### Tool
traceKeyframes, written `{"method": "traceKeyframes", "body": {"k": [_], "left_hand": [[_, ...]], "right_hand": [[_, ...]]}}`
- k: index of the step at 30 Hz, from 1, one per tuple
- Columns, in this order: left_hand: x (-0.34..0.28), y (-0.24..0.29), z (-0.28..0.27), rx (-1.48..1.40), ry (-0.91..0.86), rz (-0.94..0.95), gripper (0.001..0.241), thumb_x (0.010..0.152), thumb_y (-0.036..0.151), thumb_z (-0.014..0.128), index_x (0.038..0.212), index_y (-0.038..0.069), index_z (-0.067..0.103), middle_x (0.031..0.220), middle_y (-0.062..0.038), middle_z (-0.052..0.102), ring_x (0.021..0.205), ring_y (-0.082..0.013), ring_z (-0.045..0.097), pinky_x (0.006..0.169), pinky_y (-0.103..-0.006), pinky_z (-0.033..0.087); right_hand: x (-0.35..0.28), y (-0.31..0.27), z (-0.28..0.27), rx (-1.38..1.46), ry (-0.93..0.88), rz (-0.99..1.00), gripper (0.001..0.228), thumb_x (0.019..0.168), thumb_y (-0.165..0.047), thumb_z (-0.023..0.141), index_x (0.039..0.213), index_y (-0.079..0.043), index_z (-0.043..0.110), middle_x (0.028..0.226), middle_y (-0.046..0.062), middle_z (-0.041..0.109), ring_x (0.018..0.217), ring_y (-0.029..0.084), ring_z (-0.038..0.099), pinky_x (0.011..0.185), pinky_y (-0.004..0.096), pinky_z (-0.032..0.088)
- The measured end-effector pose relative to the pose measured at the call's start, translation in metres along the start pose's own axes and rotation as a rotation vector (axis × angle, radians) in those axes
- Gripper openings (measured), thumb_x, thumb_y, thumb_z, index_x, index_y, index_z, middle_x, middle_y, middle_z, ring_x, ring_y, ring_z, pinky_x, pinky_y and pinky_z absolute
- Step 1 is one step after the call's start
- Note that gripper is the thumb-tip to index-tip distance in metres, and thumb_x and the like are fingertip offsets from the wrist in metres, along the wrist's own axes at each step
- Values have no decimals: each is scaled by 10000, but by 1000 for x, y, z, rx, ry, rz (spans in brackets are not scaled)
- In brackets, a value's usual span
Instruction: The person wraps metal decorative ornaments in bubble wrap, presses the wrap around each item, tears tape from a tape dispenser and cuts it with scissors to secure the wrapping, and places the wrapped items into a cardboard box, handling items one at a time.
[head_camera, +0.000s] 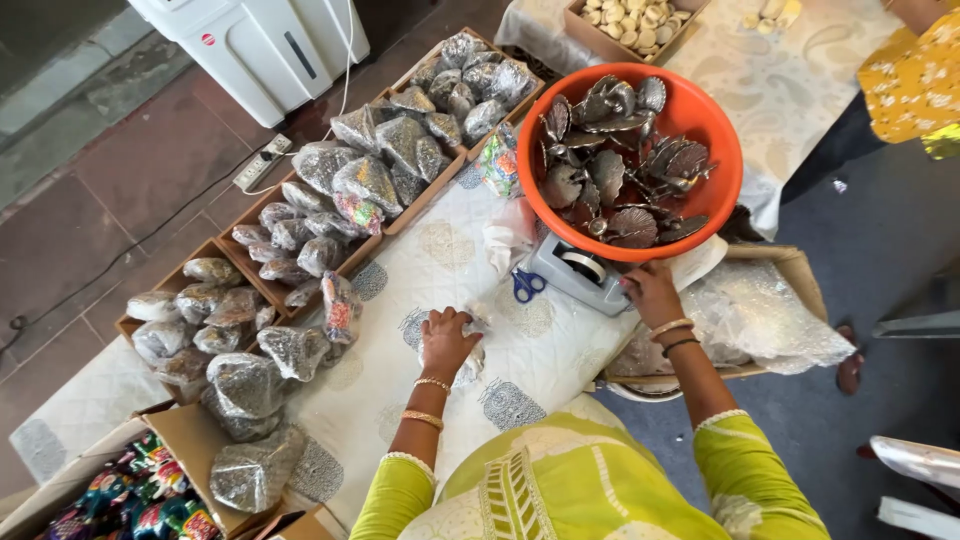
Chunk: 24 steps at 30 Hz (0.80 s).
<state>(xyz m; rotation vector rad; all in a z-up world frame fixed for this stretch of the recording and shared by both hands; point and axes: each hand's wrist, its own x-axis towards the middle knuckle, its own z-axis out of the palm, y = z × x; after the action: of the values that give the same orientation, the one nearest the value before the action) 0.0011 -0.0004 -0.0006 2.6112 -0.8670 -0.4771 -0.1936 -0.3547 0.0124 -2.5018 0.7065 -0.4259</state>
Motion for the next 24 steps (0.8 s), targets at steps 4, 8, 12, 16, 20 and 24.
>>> {"method": "traceKeyframes", "body": {"k": [4, 8, 12, 16, 20, 24], "left_hand": [[0, 1, -2, -8, -14, -5, 381, 788, 372, 821, 1101, 174, 733, 1150, -12, 637, 1176, -257, 506, 1085, -488, 350], [1, 1, -3, -6, -18, -11, 384, 790, 371, 821, 1113, 182, 738, 1149, -6, 645, 1184, -248, 508, 1106, -488, 338], [1, 1, -2, 12, -28, -25, 397, 778, 374, 832, 1111, 179, 739, 1162, 3, 648, 1183, -240, 517, 1097, -468, 353], [2, 0, 1, -10, -13, -22, 393, 764, 364, 842, 1097, 180, 745, 1148, -3, 649, 1176, -248, 515, 1089, -463, 354], [0, 0, 0, -8, 4, -10, 387, 765, 360, 842, 1094, 179, 747, 1128, -1, 657, 1148, -242, 529, 1075, -459, 364], [-1, -1, 1, -2, 25, 12, 376, 772, 361, 840, 1087, 176, 750, 1111, -1, 663, 1129, -244, 537, 1053, -459, 380]], "right_hand": [[9, 12, 3, 41, -52, 40, 127, 872, -135, 763, 964, -51, 740, 1097, 148, 609, 1066, 345, 568, 940, 448, 509], [9, 9, -3, 19, -108, 21, 154, 814, -145, 804, 922, -50, 748, 1067, 148, 601, 1043, 354, 549, 927, 451, 500], [3, -5, -13, 60, -88, -28, 109, 846, -100, 761, 934, -45, 724, 1080, 115, 615, 1073, 341, 543, 949, 442, 496], [-1, -14, -19, 84, -38, -57, 113, 846, -55, 729, 953, -30, 704, 1062, 159, 613, 1009, 361, 571, 881, 432, 522], [-8, 3, -16, 152, -130, 91, 132, 947, -170, 704, 992, -48, 681, 905, 113, 710, 790, 255, 692, 757, 379, 558], [-18, 17, -18, 233, -129, 235, 167, 956, -184, 710, 1037, -50, 651, 867, 108, 727, 761, 198, 693, 716, 348, 548]]}}
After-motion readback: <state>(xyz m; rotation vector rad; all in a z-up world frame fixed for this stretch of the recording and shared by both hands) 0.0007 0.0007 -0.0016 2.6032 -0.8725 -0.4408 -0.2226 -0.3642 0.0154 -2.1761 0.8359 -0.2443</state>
